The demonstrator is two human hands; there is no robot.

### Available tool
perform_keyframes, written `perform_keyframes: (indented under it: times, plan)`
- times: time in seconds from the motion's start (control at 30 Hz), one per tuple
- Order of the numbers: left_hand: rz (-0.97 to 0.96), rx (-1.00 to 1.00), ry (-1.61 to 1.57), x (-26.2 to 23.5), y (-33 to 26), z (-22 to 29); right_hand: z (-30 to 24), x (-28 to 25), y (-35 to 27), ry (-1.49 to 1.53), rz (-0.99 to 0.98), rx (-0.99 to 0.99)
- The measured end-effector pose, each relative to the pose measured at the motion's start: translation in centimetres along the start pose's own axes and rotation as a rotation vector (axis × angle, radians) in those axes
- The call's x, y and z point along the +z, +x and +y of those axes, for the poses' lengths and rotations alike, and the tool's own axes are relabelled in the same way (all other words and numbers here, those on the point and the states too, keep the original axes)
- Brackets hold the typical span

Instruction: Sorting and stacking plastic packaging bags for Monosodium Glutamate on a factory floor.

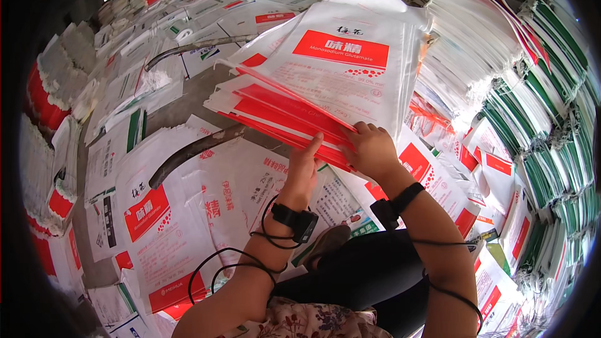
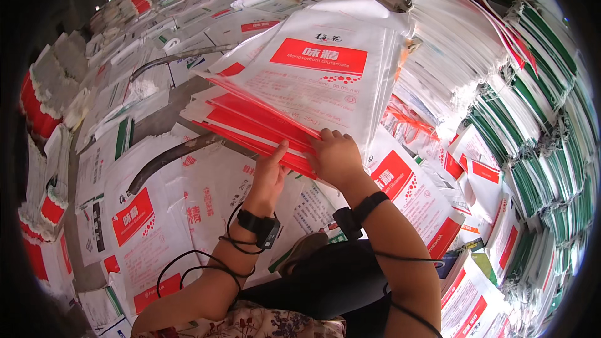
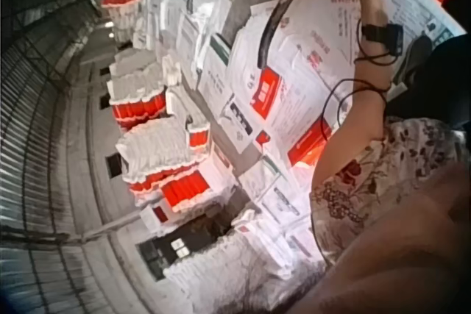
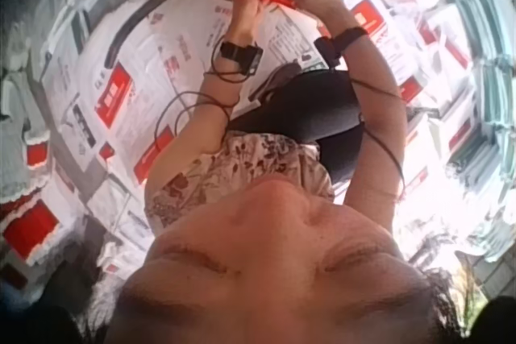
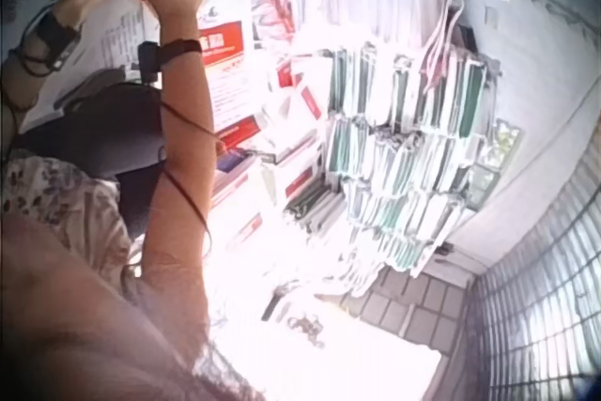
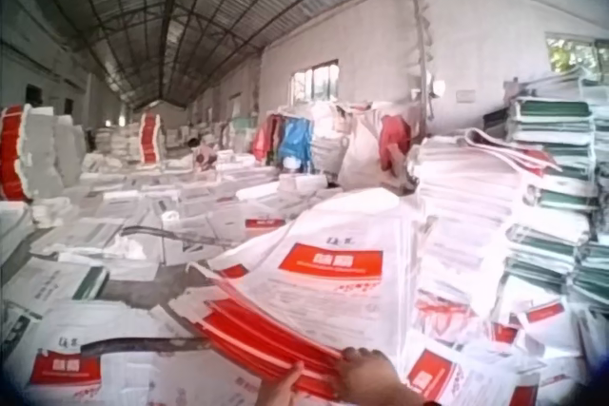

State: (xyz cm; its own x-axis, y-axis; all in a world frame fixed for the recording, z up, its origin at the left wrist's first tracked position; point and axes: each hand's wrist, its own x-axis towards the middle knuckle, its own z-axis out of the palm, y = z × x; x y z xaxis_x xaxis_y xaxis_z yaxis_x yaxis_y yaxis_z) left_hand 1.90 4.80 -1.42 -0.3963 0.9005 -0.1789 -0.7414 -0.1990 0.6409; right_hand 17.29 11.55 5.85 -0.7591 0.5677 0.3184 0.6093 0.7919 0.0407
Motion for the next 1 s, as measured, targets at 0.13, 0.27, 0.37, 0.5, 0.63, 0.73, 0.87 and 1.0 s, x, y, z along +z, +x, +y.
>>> perform_keyframes:
  times: [0.13, 0.27, 0.37, 0.5, 0.63, 0.73, 0.87, 1.0]
  plan:
    - [-0.085, -0.010, 0.014, 0.1, -0.2, -0.5, 3.3, -1.1, 2.7, -0.161, -0.102, -0.079]
    - [-0.199, -0.045, -0.022, -2.6, -0.7, 1.1, 3.3, -9.6, 5.7, -0.070, 0.163, 0.066]
    - [-0.299, 0.000, -0.014, -3.2, -1.6, 1.6, 2.1, -10.5, 3.3, -0.169, 0.143, -0.164]
    - [-0.194, 0.004, -0.035, -1.7, -1.6, 0.9, 1.1, -5.3, -0.9, -0.156, 0.068, -0.280]
    - [-0.144, -0.027, 0.009, -1.6, -1.2, 0.5, 0.9, -1.2, -2.2, -0.042, -0.105, -0.085]
    - [-0.201, -0.037, 0.055, -1.9, -1.3, 0.5, 0.4, -1.1, -1.8, -0.020, -0.097, -0.100]
    - [-0.236, -0.024, 0.080, -2.1, -1.2, 0.1, 0.5, -1.7, -1.6, 0.082, -0.081, -0.040]
    - [-0.243, -0.004, 0.068, -2.3, -0.8, -0.3, 0.8, -1.3, -1.5, 0.096, -0.027, -0.056]
